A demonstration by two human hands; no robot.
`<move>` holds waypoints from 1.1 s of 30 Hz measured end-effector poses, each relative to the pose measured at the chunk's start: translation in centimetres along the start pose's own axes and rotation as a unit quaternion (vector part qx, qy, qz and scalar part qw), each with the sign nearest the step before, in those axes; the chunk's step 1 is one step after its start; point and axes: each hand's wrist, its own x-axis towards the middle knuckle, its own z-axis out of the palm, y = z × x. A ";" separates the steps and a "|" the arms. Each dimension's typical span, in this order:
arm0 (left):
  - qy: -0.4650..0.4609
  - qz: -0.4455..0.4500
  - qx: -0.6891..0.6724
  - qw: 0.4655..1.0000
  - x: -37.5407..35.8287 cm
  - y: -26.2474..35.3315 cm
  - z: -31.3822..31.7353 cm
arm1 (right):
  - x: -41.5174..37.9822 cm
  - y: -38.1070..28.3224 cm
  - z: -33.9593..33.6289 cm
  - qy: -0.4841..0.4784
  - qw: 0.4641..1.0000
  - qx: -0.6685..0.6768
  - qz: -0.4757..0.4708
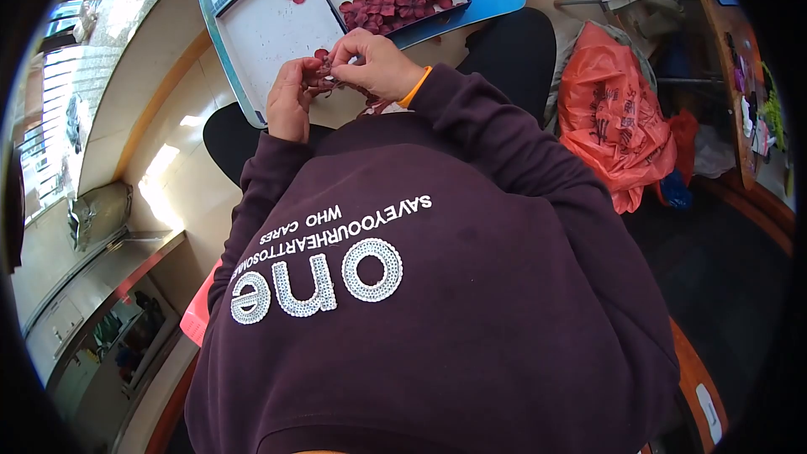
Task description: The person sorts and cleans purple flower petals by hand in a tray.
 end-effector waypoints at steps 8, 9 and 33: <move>-0.016 -0.081 -0.086 0.993 -0.5 0.3 0.4 | 0.0 -0.8 0.4 0.089 0.982 0.157 -0.063; -0.032 -0.082 -0.068 0.994 -0.3 0.1 0.3 | 0.1 -1.0 0.4 0.089 0.981 0.158 -0.069; -0.042 -0.089 0.151 0.984 -0.8 -2.2 -1.9 | 0.1 -0.1 0.9 -0.001 0.983 0.093 0.157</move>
